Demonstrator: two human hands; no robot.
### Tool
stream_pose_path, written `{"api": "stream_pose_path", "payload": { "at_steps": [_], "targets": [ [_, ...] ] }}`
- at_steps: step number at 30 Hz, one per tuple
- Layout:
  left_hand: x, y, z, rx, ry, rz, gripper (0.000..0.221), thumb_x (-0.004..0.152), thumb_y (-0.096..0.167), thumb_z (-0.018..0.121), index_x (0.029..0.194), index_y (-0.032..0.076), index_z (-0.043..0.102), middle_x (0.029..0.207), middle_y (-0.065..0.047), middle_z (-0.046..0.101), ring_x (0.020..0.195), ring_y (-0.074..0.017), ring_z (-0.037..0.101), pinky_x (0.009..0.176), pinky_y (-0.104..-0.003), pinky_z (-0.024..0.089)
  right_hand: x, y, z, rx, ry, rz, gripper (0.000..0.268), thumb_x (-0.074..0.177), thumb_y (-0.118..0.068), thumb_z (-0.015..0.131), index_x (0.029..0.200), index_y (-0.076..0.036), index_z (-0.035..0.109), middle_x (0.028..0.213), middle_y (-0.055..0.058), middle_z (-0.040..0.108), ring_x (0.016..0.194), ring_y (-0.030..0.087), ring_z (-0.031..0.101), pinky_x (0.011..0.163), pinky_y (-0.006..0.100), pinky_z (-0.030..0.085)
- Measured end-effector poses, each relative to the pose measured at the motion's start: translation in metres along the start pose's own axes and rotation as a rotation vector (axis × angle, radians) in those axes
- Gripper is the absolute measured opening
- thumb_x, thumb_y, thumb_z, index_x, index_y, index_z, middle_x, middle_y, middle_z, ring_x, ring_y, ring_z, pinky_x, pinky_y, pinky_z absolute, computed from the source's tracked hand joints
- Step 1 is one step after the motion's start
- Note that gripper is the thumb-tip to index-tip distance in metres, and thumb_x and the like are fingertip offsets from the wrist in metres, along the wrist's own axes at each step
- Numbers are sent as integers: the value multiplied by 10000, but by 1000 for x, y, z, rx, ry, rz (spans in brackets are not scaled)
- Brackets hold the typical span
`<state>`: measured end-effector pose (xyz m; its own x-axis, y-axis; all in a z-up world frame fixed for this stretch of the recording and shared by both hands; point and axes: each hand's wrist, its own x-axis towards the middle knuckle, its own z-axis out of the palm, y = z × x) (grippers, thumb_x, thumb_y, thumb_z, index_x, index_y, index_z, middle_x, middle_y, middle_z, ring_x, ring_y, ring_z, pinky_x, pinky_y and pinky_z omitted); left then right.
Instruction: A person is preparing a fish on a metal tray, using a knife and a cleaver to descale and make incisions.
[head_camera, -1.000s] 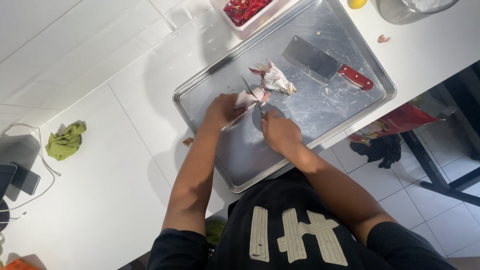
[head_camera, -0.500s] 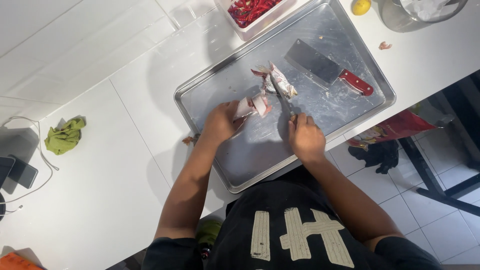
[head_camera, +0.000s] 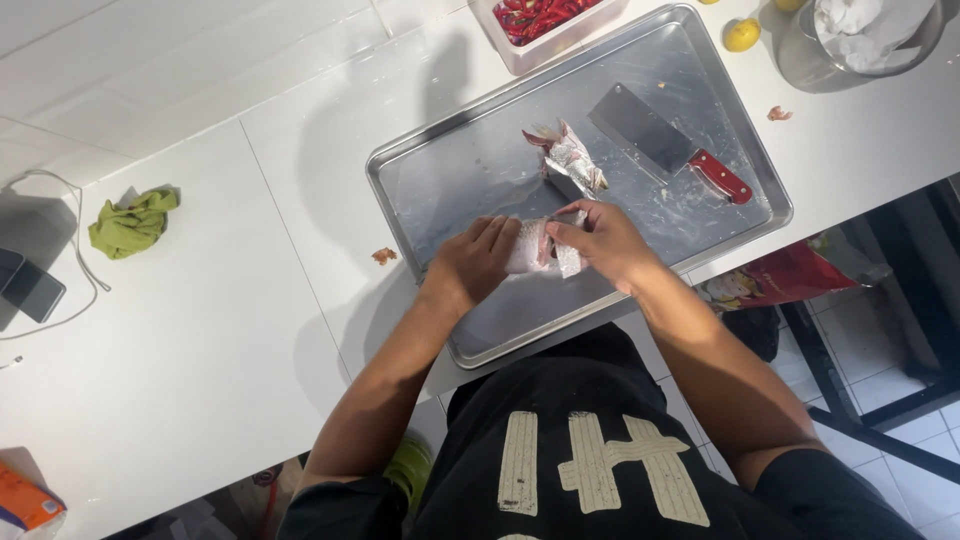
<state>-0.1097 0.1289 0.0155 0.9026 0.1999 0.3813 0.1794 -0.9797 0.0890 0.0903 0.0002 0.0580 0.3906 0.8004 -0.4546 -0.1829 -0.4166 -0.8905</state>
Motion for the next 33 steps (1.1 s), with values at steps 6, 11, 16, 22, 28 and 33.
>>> {"api": "stream_pose_path", "payload": {
  "at_steps": [6, 11, 16, 22, 28, 33],
  "targets": [
    [-6, 0, -8, -116, -10, -7, 511, 823, 214, 777, 1264, 67, 562, 1111, -122, 703, 1066, -271, 701, 866, -300, 604, -10, -13, -18, -236, -209, -177, 206, 855, -37, 728, 1050, 23, 704, 694, 101, 641, 612, 125, 581, 516, 229, 433],
    [-3, -10, -39, -626, -215, -148, 535, 875, 198, 774, 1350, 101, 548, 1240, -155, 689, 1194, -386, 641, 998, -478, 539, -17, -43, -32, -346, -384, -186, 169, 858, -76, 710, 1011, -4, 718, 687, 103, 712, 621, 133, 615, 615, 274, 517],
    [18, -6, -81, -980, -133, -117, 436, 879, 168, 778, 1254, 24, 609, 1112, -252, 716, 1077, -482, 670, 915, -545, 548, -11, -77, -39, -264, -658, -211, 150, 845, -35, 705, 985, 7, 738, 748, 113, 767, 633, 142, 661, 597, 287, 560],
    [31, -4, -108, -1370, -145, -93, 335, 860, 164, 834, 1160, 80, 710, 924, -158, 742, 908, -228, 704, 788, -394, 547, -1, -93, -46, -74, -1011, -244, 171, 851, -18, 684, 993, 73, 712, 749, 168, 746, 626, 201, 695, 571, 340, 592],
    [28, -13, -113, -1602, -338, -172, 198, 780, 108, 876, 943, 84, 767, 795, -62, 769, 775, -97, 635, 693, -263, 508, -11, -141, -42, -435, -1073, -300, 164, 863, -82, 670, 949, 35, 746, 646, 111, 740, 514, 157, 640, 488, 303, 574],
    [8, -37, -39, -1874, -311, -168, 314, 771, -24, 837, 1072, 5, 751, 918, -174, 789, 853, -191, 732, 756, -328, 582, -42, -170, -16, -954, -768, -613, 229, 894, -187, 690, 1034, -7, 708, 742, 174, 759, 558, 303, 729, 510, 391, 598]
  ]
}}
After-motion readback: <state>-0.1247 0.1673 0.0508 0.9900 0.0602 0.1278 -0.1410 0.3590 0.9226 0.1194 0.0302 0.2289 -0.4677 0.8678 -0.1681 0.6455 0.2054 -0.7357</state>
